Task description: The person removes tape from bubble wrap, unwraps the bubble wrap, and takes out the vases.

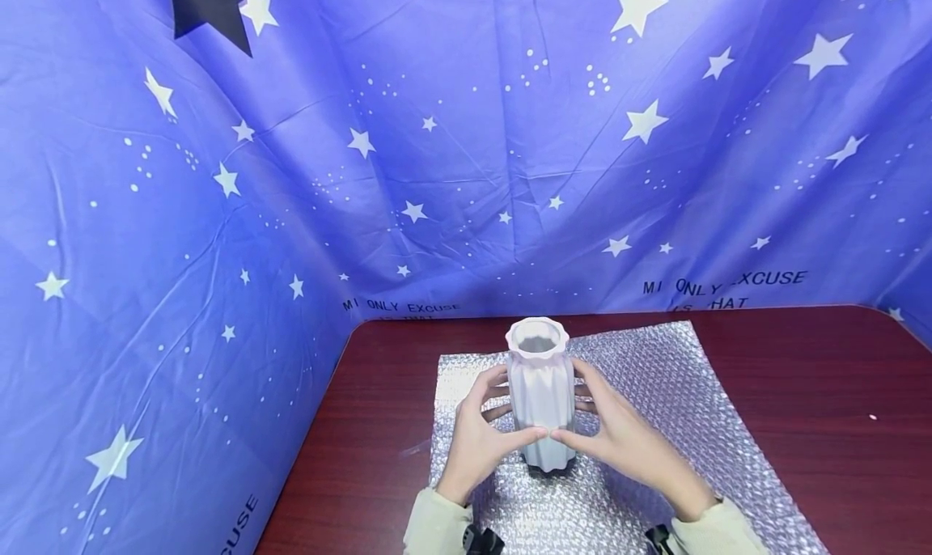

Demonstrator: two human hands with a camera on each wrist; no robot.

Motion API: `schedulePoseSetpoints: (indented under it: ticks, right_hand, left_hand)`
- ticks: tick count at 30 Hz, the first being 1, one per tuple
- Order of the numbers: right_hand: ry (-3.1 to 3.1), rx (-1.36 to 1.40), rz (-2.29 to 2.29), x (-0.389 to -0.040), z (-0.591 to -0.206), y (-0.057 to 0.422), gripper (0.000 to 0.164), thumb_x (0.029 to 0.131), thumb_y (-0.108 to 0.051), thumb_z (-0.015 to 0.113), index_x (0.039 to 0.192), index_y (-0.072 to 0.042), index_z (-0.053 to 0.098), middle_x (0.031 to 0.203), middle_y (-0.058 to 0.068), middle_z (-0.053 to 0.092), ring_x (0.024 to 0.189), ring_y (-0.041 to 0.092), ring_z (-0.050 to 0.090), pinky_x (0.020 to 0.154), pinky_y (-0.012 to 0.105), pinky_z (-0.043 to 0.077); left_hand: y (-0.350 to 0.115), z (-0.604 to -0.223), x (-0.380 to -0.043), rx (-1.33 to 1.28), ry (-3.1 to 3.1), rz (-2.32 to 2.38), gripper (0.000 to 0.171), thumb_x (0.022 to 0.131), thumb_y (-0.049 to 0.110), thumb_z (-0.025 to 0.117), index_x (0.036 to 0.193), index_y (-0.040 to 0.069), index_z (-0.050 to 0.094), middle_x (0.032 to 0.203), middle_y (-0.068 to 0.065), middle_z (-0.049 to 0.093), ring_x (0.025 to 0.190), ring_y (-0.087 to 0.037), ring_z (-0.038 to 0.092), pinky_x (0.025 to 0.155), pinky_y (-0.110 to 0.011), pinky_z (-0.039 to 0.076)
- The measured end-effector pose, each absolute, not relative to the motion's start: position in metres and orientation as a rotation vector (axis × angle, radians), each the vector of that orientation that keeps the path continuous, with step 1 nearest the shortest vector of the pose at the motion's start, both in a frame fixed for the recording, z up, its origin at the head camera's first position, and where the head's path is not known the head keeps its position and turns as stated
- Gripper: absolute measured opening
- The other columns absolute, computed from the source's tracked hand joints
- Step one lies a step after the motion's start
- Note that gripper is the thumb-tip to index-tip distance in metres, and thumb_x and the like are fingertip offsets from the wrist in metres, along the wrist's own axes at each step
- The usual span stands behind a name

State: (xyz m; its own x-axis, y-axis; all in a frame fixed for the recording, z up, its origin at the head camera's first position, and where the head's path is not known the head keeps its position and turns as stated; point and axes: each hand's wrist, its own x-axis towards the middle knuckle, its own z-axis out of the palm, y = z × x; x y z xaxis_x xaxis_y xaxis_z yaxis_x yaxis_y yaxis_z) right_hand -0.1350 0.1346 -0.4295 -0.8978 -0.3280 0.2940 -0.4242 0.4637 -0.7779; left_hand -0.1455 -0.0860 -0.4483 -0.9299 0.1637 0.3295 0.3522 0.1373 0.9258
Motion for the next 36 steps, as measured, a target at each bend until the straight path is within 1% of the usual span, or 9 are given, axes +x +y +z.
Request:
schedulePoseSetpoints:
  ticks: [6,14,16,23,26,29,33,36]
  right_hand:
    - [-2.589,0.69,1.325,-0.137,-0.43,0.132,0.099,0.08,-0.04,0.081,0.155,-0.01,0.024,0.148,0.021,0.042,0.123,0.041,0.056,0.093,0.049,0.055]
    - [-2.562,0.722,1.268,-0.138,-0.424,0.128,0.098,0.08,-0.036,0.082,0.155,-0.01,0.024,0.148,0.02,0.043,0.128,0.041,0.051,0.095,0.057,0.053]
    - [-2.566,0.724,1.275,-0.139,-0.422,0.125,0.1,0.079,-0.035,0.083,0.156,-0.011,0.024,0.149,0.019,0.042,0.129,0.04,0.05,0.096,0.056,0.052]
    - [-2.557,0.754,1.36,-0.147,-0.419,0.113,0.1,0.077,-0.028,0.085,0.156,-0.015,0.024,0.15,0.015,0.042,0.127,0.034,0.053,0.097,0.047,0.054]
    - [-2.554,0.768,1.381,-0.15,-0.418,0.108,0.1,0.077,-0.028,0.085,0.156,-0.014,0.024,0.15,0.015,0.041,0.127,0.035,0.053,0.098,0.046,0.054]
    - [-2.541,0.792,1.434,-0.154,-0.416,0.1,0.1,0.078,-0.027,0.085,0.155,-0.013,0.023,0.15,0.015,0.041,0.126,0.035,0.054,0.098,0.043,0.054]
    - [-2.53,0.801,1.43,-0.158,-0.415,0.091,0.099,0.079,-0.025,0.085,0.156,-0.013,0.023,0.151,0.015,0.04,0.127,0.034,0.054,0.099,0.043,0.054]
    - [-2.534,0.788,1.405,-0.159,-0.415,0.084,0.1,0.08,-0.026,0.084,0.156,-0.011,0.022,0.153,0.015,0.039,0.13,0.033,0.052,0.101,0.047,0.052]
  left_hand:
    - [-0.087,-0.447,-0.145,-0.518,-2.25,-1.892,0.084,0.067,0.022,0.093,0.139,0.031,0.051,0.131,0.002,0.06,0.115,-0.021,0.061,0.094,-0.03,0.056]
    - [-0.091,-0.442,-0.145,-0.523,-2.238,-1.868,0.082,0.068,0.022,0.093,0.138,0.027,0.052,0.133,0.002,0.059,0.116,-0.022,0.06,0.095,-0.031,0.056]
    - [-0.092,-0.441,-0.145,-0.521,-2.231,-1.852,0.082,0.068,0.022,0.093,0.139,0.027,0.052,0.132,0.002,0.059,0.116,-0.021,0.061,0.094,-0.031,0.056]
    - [-0.102,-0.438,-0.145,-0.506,-2.195,-1.82,0.081,0.07,0.021,0.092,0.14,0.029,0.051,0.131,0.001,0.06,0.115,-0.022,0.061,0.095,-0.033,0.056]
    - [-0.108,-0.438,-0.146,-0.507,-2.177,-1.801,0.081,0.07,0.019,0.091,0.14,0.027,0.052,0.132,-0.001,0.061,0.116,-0.022,0.061,0.095,-0.033,0.056]
    - [-0.115,-0.436,-0.149,-0.508,-2.164,-1.766,0.08,0.07,0.017,0.092,0.139,0.024,0.053,0.131,-0.003,0.062,0.115,-0.023,0.062,0.094,-0.034,0.057]
    - [-0.123,-0.435,-0.151,-0.499,-2.166,-1.737,0.08,0.069,0.017,0.092,0.139,0.024,0.053,0.129,-0.004,0.063,0.116,-0.023,0.063,0.094,-0.033,0.057]
    - [-0.128,-0.435,-0.153,-0.482,-2.17,-1.725,0.08,0.069,0.017,0.092,0.138,0.025,0.053,0.128,-0.004,0.064,0.115,-0.022,0.063,0.094,-0.034,0.057]
